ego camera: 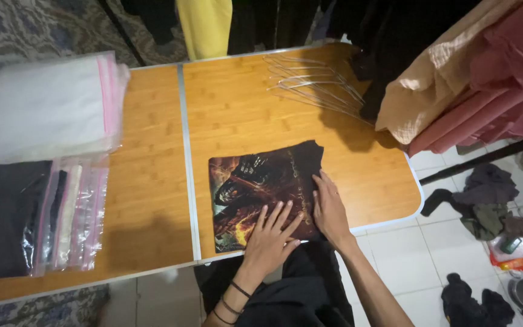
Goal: Folding a black t-shirt and placing it into a plastic zipper bag.
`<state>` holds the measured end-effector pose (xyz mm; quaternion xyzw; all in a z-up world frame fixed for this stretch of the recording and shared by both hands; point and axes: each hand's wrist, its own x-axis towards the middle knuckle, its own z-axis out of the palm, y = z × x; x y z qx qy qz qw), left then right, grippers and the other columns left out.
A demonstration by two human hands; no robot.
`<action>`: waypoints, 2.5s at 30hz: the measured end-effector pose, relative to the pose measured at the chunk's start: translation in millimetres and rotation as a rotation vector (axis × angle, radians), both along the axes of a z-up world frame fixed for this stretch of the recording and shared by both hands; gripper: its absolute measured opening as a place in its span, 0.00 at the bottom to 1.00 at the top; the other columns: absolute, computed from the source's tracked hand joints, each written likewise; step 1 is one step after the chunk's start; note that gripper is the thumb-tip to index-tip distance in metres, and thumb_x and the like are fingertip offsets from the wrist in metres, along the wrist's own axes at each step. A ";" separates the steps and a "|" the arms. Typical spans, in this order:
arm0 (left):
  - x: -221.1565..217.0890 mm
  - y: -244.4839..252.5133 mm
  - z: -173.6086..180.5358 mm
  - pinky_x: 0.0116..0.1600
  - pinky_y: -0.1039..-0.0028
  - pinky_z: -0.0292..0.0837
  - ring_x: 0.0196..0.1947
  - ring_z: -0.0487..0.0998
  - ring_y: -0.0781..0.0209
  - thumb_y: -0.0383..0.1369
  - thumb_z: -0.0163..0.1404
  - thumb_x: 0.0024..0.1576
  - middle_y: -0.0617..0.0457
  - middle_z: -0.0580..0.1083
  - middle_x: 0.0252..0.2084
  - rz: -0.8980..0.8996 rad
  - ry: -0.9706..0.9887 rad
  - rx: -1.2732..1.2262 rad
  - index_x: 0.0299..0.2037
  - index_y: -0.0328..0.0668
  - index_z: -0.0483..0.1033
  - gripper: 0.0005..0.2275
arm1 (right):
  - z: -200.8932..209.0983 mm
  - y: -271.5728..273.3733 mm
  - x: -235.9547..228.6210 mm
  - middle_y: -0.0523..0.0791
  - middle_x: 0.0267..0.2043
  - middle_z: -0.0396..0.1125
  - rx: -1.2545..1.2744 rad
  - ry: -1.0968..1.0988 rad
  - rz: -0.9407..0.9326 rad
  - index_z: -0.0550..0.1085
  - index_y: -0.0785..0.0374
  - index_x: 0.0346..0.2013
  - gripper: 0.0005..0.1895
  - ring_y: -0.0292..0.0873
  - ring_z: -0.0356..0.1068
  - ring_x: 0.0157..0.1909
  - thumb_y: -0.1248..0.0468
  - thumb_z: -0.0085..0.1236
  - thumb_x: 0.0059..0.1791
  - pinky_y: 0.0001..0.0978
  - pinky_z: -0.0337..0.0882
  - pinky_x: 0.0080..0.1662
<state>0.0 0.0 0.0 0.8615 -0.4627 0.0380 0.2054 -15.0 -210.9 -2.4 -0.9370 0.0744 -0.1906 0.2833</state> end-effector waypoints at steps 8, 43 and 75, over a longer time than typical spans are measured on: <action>-7.2 3.9 -12.7 0.76 0.49 0.40 0.74 0.54 0.49 0.45 0.50 0.60 0.48 0.57 0.75 -0.046 -0.096 0.057 0.71 0.58 0.62 0.27 | -7.8 -29.1 -5.2 0.53 0.74 0.57 0.480 0.020 0.055 0.65 0.65 0.65 0.23 0.53 0.55 0.76 0.70 0.46 0.54 0.43 0.57 0.70; 12.8 132.4 27.5 0.56 0.63 0.75 0.53 0.80 0.55 0.26 0.52 0.58 0.52 0.79 0.53 0.041 -0.063 0.013 0.53 0.51 0.79 0.14 | 87.6 -55.3 -60.2 0.45 0.42 0.76 -0.118 -0.174 0.608 0.78 0.62 0.47 0.17 0.43 0.77 0.42 0.70 0.64 0.43 0.35 0.76 0.44; 130.9 143.7 -0.2 0.37 0.79 0.74 0.32 0.81 0.67 0.27 0.55 0.58 0.51 0.82 0.35 0.847 1.065 -0.845 0.47 0.31 0.80 0.09 | 42.2 38.0 51.6 0.51 0.34 0.74 0.469 0.114 -0.147 0.77 0.66 0.43 0.14 0.44 0.73 0.35 0.57 0.61 0.53 0.33 0.72 0.38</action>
